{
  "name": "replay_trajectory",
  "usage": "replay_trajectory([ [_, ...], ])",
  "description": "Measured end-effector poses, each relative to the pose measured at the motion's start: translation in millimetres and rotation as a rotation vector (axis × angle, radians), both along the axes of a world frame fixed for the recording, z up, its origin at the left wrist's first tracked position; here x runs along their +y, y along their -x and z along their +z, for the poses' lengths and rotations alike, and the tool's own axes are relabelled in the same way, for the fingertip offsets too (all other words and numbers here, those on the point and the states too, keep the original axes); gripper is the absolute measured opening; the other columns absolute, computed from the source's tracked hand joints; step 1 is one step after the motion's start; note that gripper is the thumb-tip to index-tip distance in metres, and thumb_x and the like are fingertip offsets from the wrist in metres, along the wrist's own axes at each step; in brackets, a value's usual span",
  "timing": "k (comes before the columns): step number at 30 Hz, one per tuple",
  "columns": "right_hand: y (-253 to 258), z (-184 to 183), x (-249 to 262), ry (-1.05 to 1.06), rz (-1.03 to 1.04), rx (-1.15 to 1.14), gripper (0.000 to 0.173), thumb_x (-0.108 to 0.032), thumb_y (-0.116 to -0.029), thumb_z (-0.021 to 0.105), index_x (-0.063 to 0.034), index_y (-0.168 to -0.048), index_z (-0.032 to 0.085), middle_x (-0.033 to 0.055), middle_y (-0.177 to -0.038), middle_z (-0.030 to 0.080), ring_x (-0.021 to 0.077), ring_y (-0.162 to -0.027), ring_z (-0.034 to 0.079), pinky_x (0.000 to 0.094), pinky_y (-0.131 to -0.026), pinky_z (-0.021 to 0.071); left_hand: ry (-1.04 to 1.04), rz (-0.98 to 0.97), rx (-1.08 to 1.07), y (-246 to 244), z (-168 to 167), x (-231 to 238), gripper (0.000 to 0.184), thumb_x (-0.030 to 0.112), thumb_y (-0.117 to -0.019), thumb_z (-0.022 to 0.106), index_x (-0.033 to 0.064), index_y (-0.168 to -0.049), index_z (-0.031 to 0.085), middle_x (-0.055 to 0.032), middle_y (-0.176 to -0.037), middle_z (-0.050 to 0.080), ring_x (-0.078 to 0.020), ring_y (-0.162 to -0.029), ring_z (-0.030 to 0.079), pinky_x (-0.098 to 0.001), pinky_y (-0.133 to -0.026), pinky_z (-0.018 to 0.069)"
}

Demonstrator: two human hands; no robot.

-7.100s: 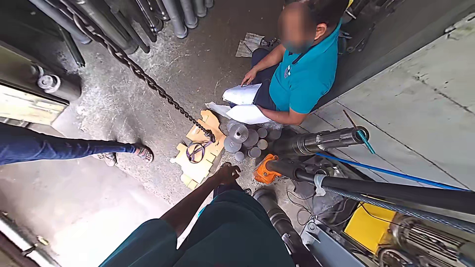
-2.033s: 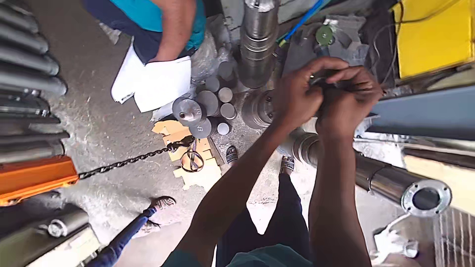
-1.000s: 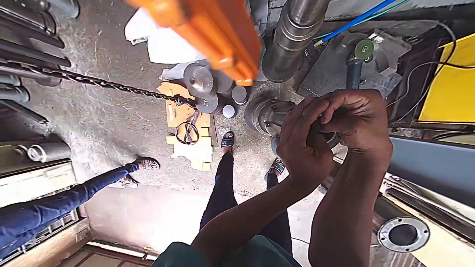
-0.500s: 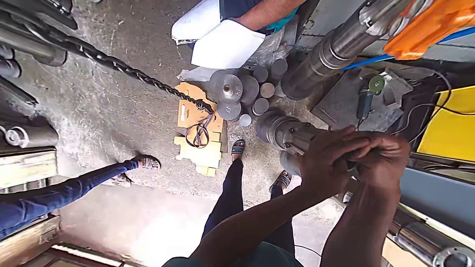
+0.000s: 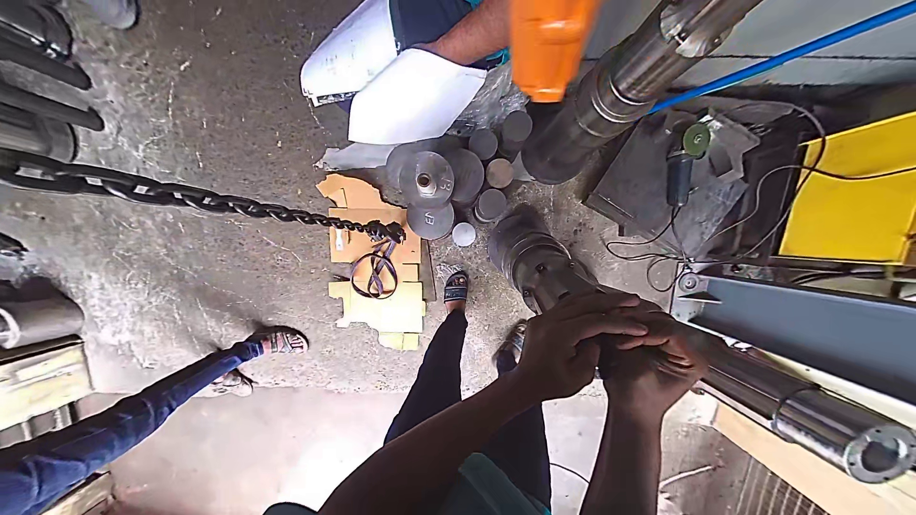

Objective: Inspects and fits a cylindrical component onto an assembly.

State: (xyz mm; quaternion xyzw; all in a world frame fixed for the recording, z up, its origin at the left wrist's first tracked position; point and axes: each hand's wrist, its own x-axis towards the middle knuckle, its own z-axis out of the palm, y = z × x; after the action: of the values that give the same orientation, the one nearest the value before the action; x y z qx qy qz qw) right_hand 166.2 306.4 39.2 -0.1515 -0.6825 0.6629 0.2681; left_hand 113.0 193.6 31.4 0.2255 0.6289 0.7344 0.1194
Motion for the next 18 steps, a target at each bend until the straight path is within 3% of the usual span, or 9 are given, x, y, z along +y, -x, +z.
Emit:
replay_trajectory([
  [4,-10,-2,-14,0.011,-0.075,0.02,0.024,0.006,-0.081,0.066,-0.0159,-0.08,0.075,-0.0044,-0.086,0.076,0.0065,-0.08,0.071,0.0258,-0.073,0.0604,0.053,-0.042,-0.03,-6,5,-8,0.039,-0.013,-0.0833,0.05,0.0034,-0.105,0.077,-0.0114,-0.127,0.072,-0.0231,-0.127,0.063,-0.0421,-0.107,0.0533],
  [7,-17,-4,-23,0.024,-0.104,0.062,0.025,0.008,-0.081,0.067,-0.0157,-0.08,0.074,-0.006,-0.084,0.074,0.0062,-0.082,0.071,0.0287,-0.082,0.0605,0.115,-0.049,-0.03,-17,6,-11,0.041,-0.012,-0.0831,0.051,0.0014,-0.115,0.073,-0.0113,-0.128,0.07,-0.0215,-0.125,0.064,-0.0423,-0.104,0.0554],
  [10,-30,-7,-34,0.031,-0.155,0.102,0.019,0.008,-0.0834,0.068,-0.0104,-0.082,0.072,0.0025,-0.097,0.077,0.0166,-0.099,0.073,0.0359,-0.088,0.0616,0.201,-0.033,-0.035,-34,7,-15,0.047,-0.012,-0.0861,0.054,0.0001,-0.131,0.06,-0.0121,-0.14,0.063,-0.0217,-0.132,0.059,-0.0438,-0.11,0.0515],
  [13,-43,-13,-39,-0.012,-0.136,0.077,0.014,0.008,-0.0833,0.067,-0.0055,-0.083,0.072,0.0096,-0.104,0.076,0.0254,-0.111,0.071,0.0451,-0.098,0.0587,0.281,0.014,-0.007,-47,6,-19,0.048,-0.011,-0.0873,0.054,0.0043,-0.133,0.059,-0.0084,-0.137,0.065,-0.0193,-0.128,0.062,-0.0421,-0.106,0.0546],
  [14,-51,-12,-41,-0.017,-0.122,0.054,0.014,0.008,-0.0838,0.066,-0.0035,-0.088,0.073,0.0113,-0.108,0.075,0.0265,-0.114,0.069,0.0462,-0.1,0.0578,0.306,0.025,0.0,-54,7,-20,0.047,-0.011,-0.0878,0.054,0.0044,-0.132,0.059,-0.0075,-0.135,0.067,-0.0178,-0.125,0.064,-0.0403,-0.104,0.0557],
  [16,-72,-4,-43,-0.001,-0.106,-0.001,0.024,0.004,-0.085,0.066,-0.003,-0.108,0.072,0.0132,-0.122,0.071,0.0278,-0.121,0.065,0.0475,-0.101,0.057,0.354,0.05,0.006,-67,9,-22,0.051,-0.011,-0.086,0.055,0.0021,-0.135,0.056,-0.007,-0.132,0.067,-0.0158,-0.122,0.064,-0.038,-0.103,0.0557],
  [18,-100,1,-46,0.032,-0.189,-0.053,0.033,-0.003,-0.0896,0.064,-0.0057,-0.123,0.064,0.0125,-0.133,0.066,0.0279,-0.128,0.061,0.0485,-0.105,0.054,0.393,0.07,0.024,-74,11,-24,0.051,-0.013,-0.086,0.057,0.0028,-0.135,0.058,-0.0056,-0.132,0.069,-0.0152,-0.123,0.065,-0.0375,-0.104,0.0552],
])
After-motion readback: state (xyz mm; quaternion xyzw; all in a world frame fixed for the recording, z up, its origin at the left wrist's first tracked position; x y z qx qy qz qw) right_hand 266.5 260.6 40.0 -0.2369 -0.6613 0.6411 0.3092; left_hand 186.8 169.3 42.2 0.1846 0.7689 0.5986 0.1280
